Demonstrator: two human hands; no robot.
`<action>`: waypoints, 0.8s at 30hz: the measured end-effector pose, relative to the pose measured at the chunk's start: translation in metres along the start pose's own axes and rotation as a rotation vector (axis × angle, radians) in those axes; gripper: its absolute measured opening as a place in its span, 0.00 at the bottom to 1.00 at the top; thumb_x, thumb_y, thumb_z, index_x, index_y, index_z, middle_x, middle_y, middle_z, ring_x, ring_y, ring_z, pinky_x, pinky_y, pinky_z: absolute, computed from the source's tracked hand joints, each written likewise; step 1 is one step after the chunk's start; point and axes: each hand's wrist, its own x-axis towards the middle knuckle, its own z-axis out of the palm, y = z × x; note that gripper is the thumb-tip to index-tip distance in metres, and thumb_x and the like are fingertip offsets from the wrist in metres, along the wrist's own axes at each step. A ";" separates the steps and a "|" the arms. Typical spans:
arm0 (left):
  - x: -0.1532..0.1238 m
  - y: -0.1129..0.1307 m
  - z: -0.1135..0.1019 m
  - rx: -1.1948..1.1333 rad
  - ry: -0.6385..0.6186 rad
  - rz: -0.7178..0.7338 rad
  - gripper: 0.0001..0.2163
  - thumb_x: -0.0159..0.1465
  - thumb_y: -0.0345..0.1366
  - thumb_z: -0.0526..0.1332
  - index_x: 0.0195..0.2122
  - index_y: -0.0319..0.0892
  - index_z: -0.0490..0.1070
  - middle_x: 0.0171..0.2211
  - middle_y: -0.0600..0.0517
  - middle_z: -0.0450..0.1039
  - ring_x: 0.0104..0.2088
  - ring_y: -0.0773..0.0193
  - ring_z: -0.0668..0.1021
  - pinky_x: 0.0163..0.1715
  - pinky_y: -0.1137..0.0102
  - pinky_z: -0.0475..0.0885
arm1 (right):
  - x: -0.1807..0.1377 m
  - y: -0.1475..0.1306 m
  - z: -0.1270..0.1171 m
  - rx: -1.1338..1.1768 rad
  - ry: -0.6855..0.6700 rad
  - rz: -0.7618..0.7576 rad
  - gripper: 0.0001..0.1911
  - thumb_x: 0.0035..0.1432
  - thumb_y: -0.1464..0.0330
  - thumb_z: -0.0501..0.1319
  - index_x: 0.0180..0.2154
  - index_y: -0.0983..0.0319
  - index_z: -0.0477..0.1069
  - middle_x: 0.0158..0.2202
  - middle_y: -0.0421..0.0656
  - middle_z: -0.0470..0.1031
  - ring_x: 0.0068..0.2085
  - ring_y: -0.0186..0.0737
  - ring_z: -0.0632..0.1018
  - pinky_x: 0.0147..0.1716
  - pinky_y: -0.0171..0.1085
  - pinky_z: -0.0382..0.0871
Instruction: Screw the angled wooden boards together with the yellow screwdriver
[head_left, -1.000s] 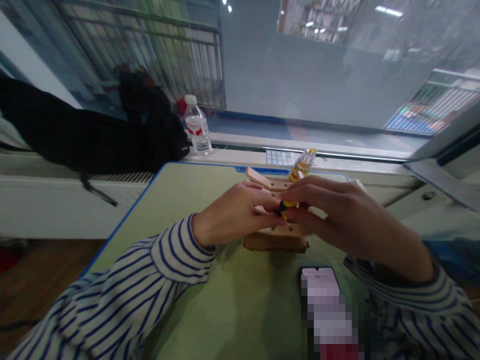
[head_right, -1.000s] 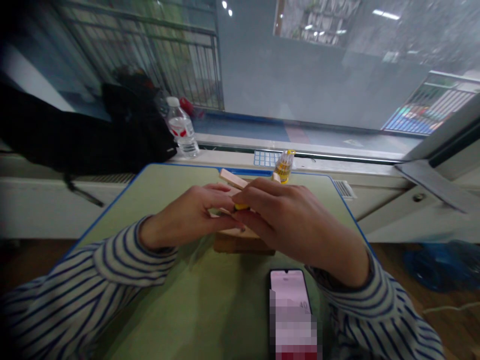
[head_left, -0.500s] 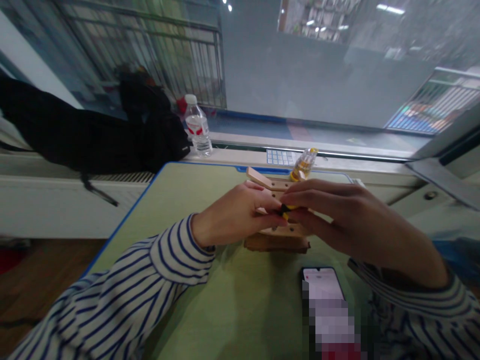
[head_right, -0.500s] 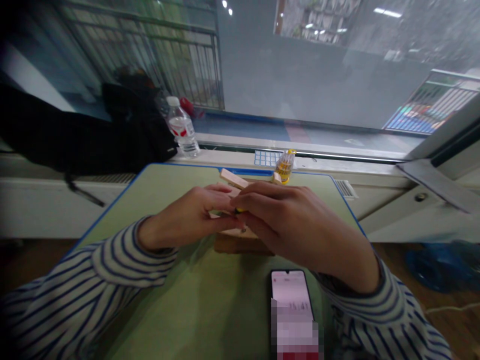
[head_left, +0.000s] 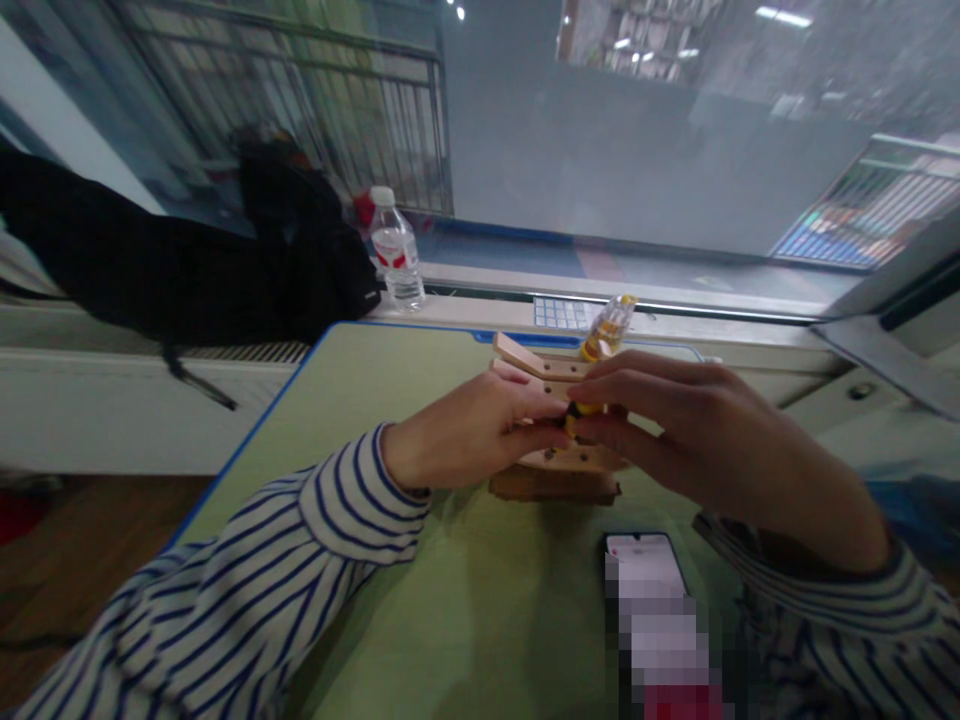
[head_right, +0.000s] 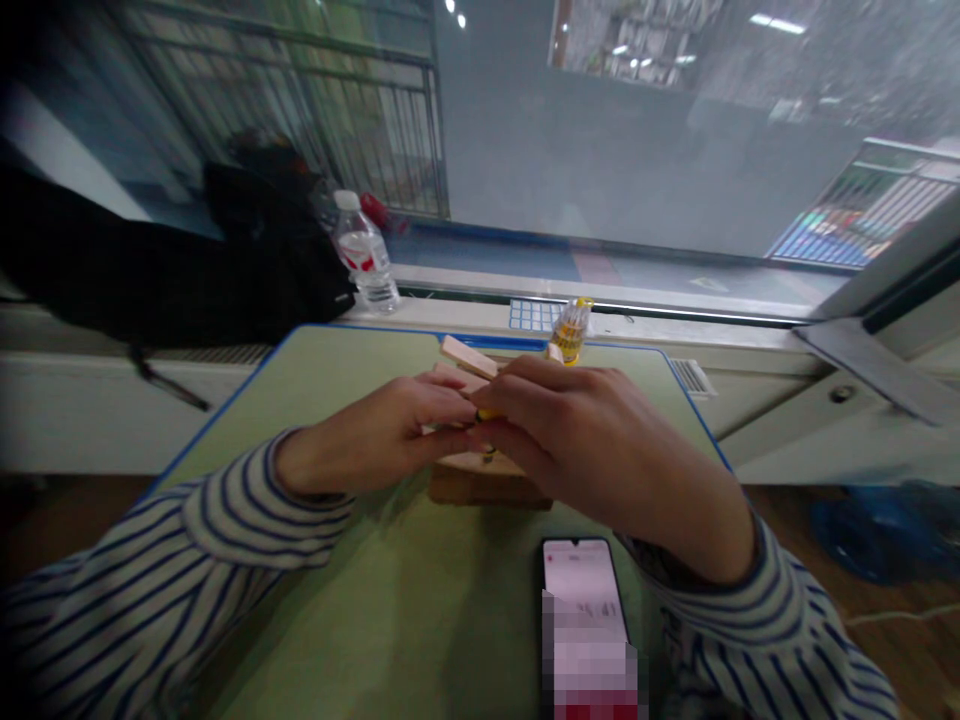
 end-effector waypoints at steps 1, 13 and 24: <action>0.000 0.000 0.000 0.003 0.004 -0.001 0.10 0.65 0.37 0.55 0.35 0.41 0.75 0.39 0.51 0.74 0.42 0.65 0.73 0.46 0.69 0.65 | 0.000 0.000 0.000 0.001 -0.002 0.003 0.09 0.62 0.67 0.55 0.41 0.62 0.70 0.40 0.42 0.75 0.39 0.36 0.75 0.40 0.34 0.67; 0.000 0.002 0.000 0.028 0.081 -0.032 0.08 0.62 0.38 0.59 0.36 0.43 0.76 0.34 0.53 0.76 0.40 0.66 0.74 0.46 0.69 0.65 | 0.001 0.001 0.005 0.022 0.029 -0.001 0.11 0.61 0.67 0.56 0.45 0.59 0.69 0.41 0.41 0.75 0.39 0.36 0.76 0.36 0.36 0.68; -0.001 0.000 0.000 0.029 0.084 -0.026 0.08 0.61 0.38 0.60 0.38 0.42 0.76 0.38 0.53 0.76 0.43 0.65 0.74 0.47 0.70 0.65 | -0.001 -0.002 0.000 0.016 0.036 -0.078 0.15 0.62 0.70 0.55 0.50 0.61 0.68 0.51 0.42 0.72 0.49 0.36 0.74 0.48 0.35 0.66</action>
